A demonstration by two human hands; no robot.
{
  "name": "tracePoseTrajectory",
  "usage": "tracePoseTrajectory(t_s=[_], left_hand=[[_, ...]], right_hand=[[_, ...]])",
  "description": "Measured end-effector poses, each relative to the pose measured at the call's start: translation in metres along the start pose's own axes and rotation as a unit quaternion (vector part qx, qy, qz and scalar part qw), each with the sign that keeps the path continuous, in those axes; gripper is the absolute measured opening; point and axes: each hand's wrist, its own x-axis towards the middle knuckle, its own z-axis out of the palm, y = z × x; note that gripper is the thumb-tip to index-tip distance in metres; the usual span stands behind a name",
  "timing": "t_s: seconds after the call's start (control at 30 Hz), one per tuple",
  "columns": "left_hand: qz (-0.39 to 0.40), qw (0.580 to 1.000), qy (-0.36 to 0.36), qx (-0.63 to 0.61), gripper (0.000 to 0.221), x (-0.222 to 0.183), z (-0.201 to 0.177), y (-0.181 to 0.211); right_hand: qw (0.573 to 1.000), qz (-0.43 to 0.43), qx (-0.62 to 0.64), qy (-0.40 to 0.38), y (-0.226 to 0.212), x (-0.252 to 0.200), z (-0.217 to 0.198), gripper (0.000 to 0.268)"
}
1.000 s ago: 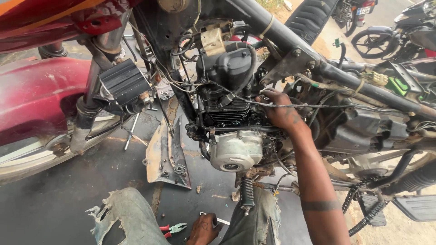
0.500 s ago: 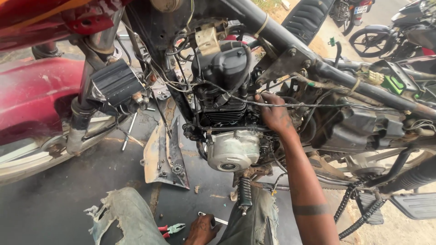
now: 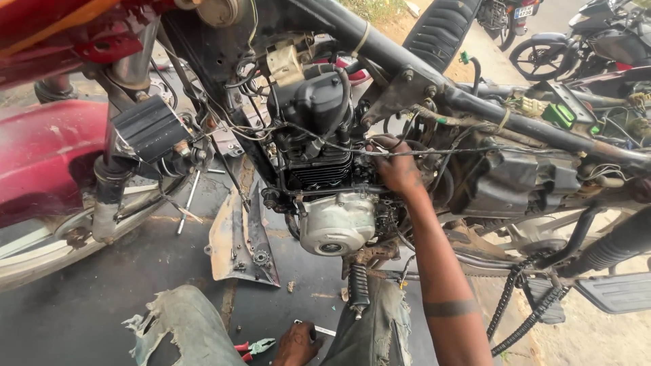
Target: The person crouches beside a motorcycle frame with the engine exposed and works on the engine area by hand, using wrenches to loosen and tighten bolts and repositioning parts and cables around the engine. They pick up tools from the ground and continue working on the same engine region throughout the clip.
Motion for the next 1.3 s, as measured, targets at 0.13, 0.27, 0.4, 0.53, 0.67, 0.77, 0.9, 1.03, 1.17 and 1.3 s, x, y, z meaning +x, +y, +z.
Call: tracePoseTrajectory(t_s=[0.13, 0.27, 0.4, 0.53, 0.67, 0.77, 0.9, 1.03, 1.17, 1.3], left_hand=[[0.024, 0.999, 0.023, -0.018, 0.036, -0.007, -0.002, 0.001], [0.027, 0.999, 0.004, -0.020, 0.035, -0.011, -0.010, 0.008], [0.039, 0.999, 0.028, -0.017, 0.035, -0.005, 0.000, -0.002], [0.037, 0.999, 0.017, -0.006, 0.035, -0.006, -0.003, -0.001], [0.042, 0.999, 0.021, -0.012, 0.036, -0.007, -0.003, -0.002], [0.033, 0.999, -0.009, -0.015, 0.034, -0.007, -0.006, 0.001], [0.040, 0.999, 0.003, -0.009, 0.037, -0.009, -0.008, 0.004], [0.021, 1.000, -0.012, -0.003, 0.038, -0.010, -0.012, 0.008], [0.027, 0.999, -0.013, -0.020, 0.038, -0.003, -0.007, 0.004], [0.032, 0.999, -0.006, -0.013, 0.038, 0.000, -0.001, 0.000]], right_hand=[[1.000, 0.017, 0.000, -0.002, 0.004, -0.001, 0.003, 0.023], [0.999, 0.038, -0.010, -0.011, -0.007, 0.001, 0.005, 0.021], [0.997, 0.036, -0.055, 0.046, -0.039, -0.001, 0.003, 0.032], [0.983, 0.179, 0.010, 0.028, -0.057, 0.003, 0.006, 0.044], [0.978, 0.173, 0.118, 0.024, -0.027, 0.004, 0.003, 0.039], [0.957, 0.202, 0.204, 0.029, -0.013, 0.011, 0.008, 0.038], [0.944, 0.244, 0.219, 0.026, 0.009, 0.018, 0.015, 0.033], [0.911, 0.247, 0.330, 0.016, 0.006, 0.015, 0.013, 0.034], [0.906, 0.251, 0.340, 0.003, -0.012, 0.014, 0.007, 0.037], [0.897, 0.240, 0.370, -0.029, 0.010, 0.010, 0.007, 0.036]])
